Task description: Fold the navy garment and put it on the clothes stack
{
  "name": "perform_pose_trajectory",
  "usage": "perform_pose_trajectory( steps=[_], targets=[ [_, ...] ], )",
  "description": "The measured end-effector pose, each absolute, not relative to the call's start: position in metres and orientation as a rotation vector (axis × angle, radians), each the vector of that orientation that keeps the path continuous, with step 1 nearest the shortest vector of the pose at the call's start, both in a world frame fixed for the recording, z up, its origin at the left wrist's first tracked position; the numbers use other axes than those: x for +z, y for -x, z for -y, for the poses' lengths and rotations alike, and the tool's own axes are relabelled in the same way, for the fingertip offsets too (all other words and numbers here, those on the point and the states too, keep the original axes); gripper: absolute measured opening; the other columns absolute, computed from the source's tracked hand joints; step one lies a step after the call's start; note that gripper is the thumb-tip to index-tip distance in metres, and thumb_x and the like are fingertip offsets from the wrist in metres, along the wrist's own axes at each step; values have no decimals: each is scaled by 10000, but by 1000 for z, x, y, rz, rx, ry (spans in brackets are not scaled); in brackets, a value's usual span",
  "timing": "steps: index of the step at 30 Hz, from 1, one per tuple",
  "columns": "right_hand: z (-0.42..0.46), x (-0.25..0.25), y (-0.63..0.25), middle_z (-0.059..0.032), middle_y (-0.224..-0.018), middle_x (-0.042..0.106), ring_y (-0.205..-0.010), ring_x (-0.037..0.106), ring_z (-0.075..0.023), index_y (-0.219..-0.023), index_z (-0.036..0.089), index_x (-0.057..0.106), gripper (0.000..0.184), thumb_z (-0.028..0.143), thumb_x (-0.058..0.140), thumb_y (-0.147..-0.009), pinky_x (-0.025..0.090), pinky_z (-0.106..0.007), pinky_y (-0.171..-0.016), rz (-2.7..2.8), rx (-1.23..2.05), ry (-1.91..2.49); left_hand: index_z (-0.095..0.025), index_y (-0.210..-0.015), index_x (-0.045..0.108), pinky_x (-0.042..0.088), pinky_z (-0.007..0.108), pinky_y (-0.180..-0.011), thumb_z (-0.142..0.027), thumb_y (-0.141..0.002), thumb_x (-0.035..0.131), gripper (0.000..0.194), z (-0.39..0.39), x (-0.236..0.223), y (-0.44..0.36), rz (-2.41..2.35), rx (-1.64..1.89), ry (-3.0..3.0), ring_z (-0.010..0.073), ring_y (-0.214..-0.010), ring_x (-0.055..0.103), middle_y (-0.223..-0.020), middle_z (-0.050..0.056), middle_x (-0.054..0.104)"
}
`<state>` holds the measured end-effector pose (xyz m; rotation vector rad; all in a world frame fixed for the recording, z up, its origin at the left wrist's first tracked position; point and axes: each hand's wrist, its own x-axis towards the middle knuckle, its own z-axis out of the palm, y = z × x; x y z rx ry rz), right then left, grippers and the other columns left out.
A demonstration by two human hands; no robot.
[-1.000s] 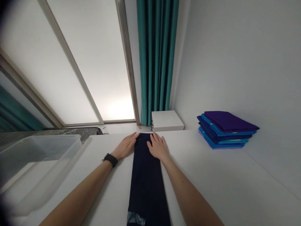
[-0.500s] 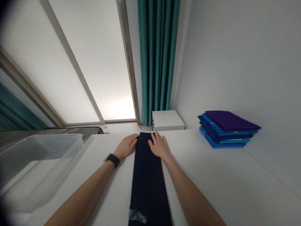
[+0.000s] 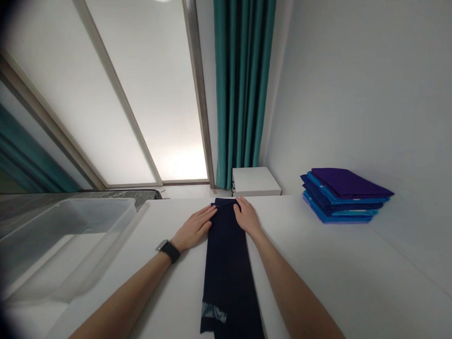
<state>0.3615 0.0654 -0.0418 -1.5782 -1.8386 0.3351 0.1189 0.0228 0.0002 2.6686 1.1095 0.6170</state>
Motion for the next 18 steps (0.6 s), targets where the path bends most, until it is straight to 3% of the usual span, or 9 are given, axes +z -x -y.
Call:
perform_pose_trajectory(
  steps=[7, 11, 18],
  targets=[
    [-62, -39, -363, -127, -1429, 509, -1346, 432, -200, -1345, 127, 547, 518, 372, 306, -958, 307, -379, -1152, 1863, 320, 1515, -235, -1525, 256, 262, 430, -1182, -459, -1012, 303, 562, 17, 6, -116, -1017, 457, -2746, 204, -1463, 236, -1584, 41, 274],
    [-59, -38, -360, -144, -1420, 514, -1342, 437, -209, -1329, 98, 560, 521, 360, 312, -954, 299, -377, -1157, 1888, 308, 1515, -232, -1519, 273, 270, 436, -1175, -477, -1009, 296, 567, 20, 3, -117, -1065, 425, -2737, 209, -1457, 253, -1582, 49, 278],
    [-38, -33, -355, -148, -1510, 399, -1402, 353, -231, -1377, 107, 516, 524, 363, 349, -951, 269, -416, -1166, 2009, 286, 1539, -243, -1508, 304, 266, 425, -1171, -509, -1001, 296, 572, 17, -1, -118, -1083, 413, -2759, 210, -1455, 257, -1577, 45, 295]
  ],
)
